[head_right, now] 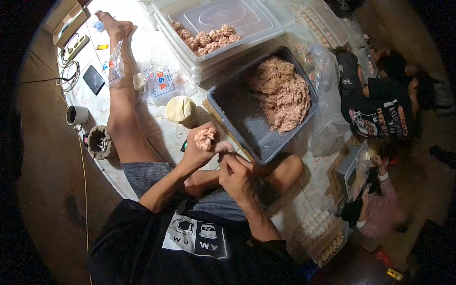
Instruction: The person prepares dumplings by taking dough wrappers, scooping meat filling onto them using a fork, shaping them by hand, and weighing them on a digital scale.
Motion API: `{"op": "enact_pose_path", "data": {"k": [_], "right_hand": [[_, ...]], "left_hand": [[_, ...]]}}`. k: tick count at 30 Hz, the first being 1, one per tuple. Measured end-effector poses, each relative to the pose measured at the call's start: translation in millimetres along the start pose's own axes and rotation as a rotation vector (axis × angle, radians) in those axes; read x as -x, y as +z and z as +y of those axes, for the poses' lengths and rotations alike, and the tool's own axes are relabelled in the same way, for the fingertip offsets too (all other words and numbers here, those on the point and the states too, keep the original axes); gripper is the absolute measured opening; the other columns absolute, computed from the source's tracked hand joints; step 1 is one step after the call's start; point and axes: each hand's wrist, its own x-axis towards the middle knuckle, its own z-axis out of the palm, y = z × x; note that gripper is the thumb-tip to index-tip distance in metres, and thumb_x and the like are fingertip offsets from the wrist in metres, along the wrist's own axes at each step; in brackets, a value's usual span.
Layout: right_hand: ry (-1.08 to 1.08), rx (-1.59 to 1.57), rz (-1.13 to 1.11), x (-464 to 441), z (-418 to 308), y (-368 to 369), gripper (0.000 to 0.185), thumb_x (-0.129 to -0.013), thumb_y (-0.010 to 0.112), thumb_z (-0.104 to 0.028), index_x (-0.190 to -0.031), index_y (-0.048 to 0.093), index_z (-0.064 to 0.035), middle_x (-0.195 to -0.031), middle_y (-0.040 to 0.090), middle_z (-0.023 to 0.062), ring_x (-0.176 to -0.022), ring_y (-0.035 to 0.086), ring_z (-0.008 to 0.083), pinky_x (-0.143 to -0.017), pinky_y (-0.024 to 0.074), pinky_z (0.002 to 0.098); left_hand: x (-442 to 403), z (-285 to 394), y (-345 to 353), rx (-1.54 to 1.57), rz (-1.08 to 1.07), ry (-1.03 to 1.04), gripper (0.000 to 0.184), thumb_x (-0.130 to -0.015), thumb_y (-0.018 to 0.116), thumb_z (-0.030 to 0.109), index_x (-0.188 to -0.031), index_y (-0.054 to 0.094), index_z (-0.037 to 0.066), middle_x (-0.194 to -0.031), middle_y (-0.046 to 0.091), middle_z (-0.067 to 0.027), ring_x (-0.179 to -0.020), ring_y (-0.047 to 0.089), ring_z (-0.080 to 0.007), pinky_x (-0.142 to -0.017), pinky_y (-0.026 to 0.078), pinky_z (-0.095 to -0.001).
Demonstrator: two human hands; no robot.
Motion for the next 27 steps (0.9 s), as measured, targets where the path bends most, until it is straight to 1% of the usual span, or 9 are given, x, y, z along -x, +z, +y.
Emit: {"op": "enact_pose_path", "data": {"k": [2, 5, 9, 12, 13, 17, 21, 24, 27], "right_hand": [[-0.067, 0.107, 0.133, -10.7, 3.1, -8.8, 0.006, -0.091, 0.067, 0.001, -0.085, 0.066, 0.0015, -0.080, 0.066, 0.0174, -0.066, 0.067, 0.0372, -0.057, 0.0503, 0.0432], [0.143, 0.010, 0.142, -12.4, 1.6, -23.7, 0.005, -0.093, 0.067, 0.002, -0.096, 0.071, 0.0038, -0.085, 0.070, 0.0196, -0.072, 0.072, 0.0341, -0.063, 0.0533, 0.0397], [0.146, -0.184, 0.110, 4.1, 18.6, -11.5, 0.011, -0.097, 0.068, -0.002, -0.103, 0.074, 0.0059, -0.092, 0.076, 0.0197, -0.081, 0.077, 0.0315, -0.070, 0.0568, 0.0368], [0.141, -0.234, 0.071, 2.1, 8.8, -6.6, 0.011, -0.097, 0.070, -0.003, -0.098, 0.075, 0.0061, -0.088, 0.077, 0.0185, -0.078, 0.077, 0.0307, -0.069, 0.0563, 0.0385], [0.142, -0.230, 0.069, 3.2, 6.0, -4.5, 0.011, -0.097, 0.070, -0.003, -0.098, 0.075, 0.0058, -0.088, 0.077, 0.0186, -0.078, 0.076, 0.0310, -0.069, 0.0561, 0.0387], [0.035, -0.079, 0.092, 5.1, -0.5, 1.9, 0.006, -0.093, 0.070, -0.001, -0.088, 0.069, 0.0035, -0.080, 0.070, 0.0204, -0.071, 0.071, 0.0384, -0.065, 0.0545, 0.0429], [-0.027, 0.100, 0.089, -11.4, -8.6, -15.2, 0.001, -0.092, 0.066, 0.003, -0.091, 0.065, 0.0028, -0.082, 0.068, 0.0214, -0.073, 0.069, 0.0410, -0.063, 0.0537, 0.0455], [0.070, 0.042, 0.179, -14.2, 0.3, -24.9, 0.008, -0.094, 0.065, 0.003, -0.100, 0.071, 0.0028, -0.085, 0.070, 0.0221, -0.075, 0.071, 0.0407, -0.064, 0.0548, 0.0435], [0.112, -0.089, 0.125, -5.3, 0.9, -23.6, 0.008, -0.096, 0.066, 0.001, -0.101, 0.072, 0.0034, -0.086, 0.071, 0.0223, -0.075, 0.072, 0.0392, -0.064, 0.0545, 0.0421]], "left_hand": [[-6.4, 0.6, -4.4, 0.078, 0.016, -0.067, 0.045, -0.078, 0.097, 0.010, -0.101, 0.059, 0.002, -0.088, 0.064, 0.0037, -0.080, 0.058, -0.0049, -0.071, 0.051, -0.0236], [-14.6, -4.6, -18.7, 0.036, -0.020, -0.043, 0.044, -0.079, 0.096, 0.006, -0.105, 0.061, 0.004, -0.091, 0.064, 0.0037, -0.084, 0.059, -0.0044, -0.076, 0.054, -0.0235], [-16.9, 18.7, -9.2, 0.496, -0.061, -0.060, 0.046, -0.077, 0.096, 0.004, -0.110, 0.062, 0.006, -0.087, 0.062, 0.0033, -0.082, 0.059, -0.0044, -0.073, 0.053, -0.0238], [-12.2, 11.1, -19.5, 0.624, -0.174, -0.372, 0.044, -0.080, 0.095, 0.008, -0.110, 0.063, 0.007, -0.082, 0.060, 0.0044, -0.078, 0.059, -0.0052, -0.068, 0.051, -0.0243], [-11.3, 11.4, -16.2, 0.640, -0.162, -0.368, 0.037, -0.081, 0.094, 0.013, -0.102, 0.064, 0.007, -0.079, 0.060, 0.0046, -0.073, 0.059, -0.0059, -0.063, 0.048, -0.0240], [-3.7, 4.9, 1.4, 0.135, -0.060, 0.089, 0.031, -0.084, 0.092, 0.010, -0.087, 0.062, 0.002, -0.079, 0.064, 0.0004, -0.071, 0.059, -0.0067, -0.062, 0.049, -0.0239], [-6.8, -4.2, -0.9, 0.140, -0.013, -0.153, 0.027, -0.088, 0.089, 0.004, -0.090, 0.062, 0.000, -0.082, 0.066, -0.0003, -0.083, 0.062, -0.0048, -0.073, 0.053, -0.0227], [-17.3, 6.8, -7.9, 0.180, 0.009, -0.107, 0.027, -0.087, 0.089, 0.005, -0.092, 0.062, 0.001, -0.087, 0.068, 0.0005, -0.085, 0.062, -0.0041, -0.073, 0.053, -0.0230], [-18.1, 24.9, -15.3, 0.323, 0.019, -0.099, 0.039, -0.081, 0.095, 0.006, -0.085, 0.056, 0.005, -0.082, 0.059, 0.0057, -0.078, 0.054, -0.0026, -0.067, 0.048, -0.0230]]}}
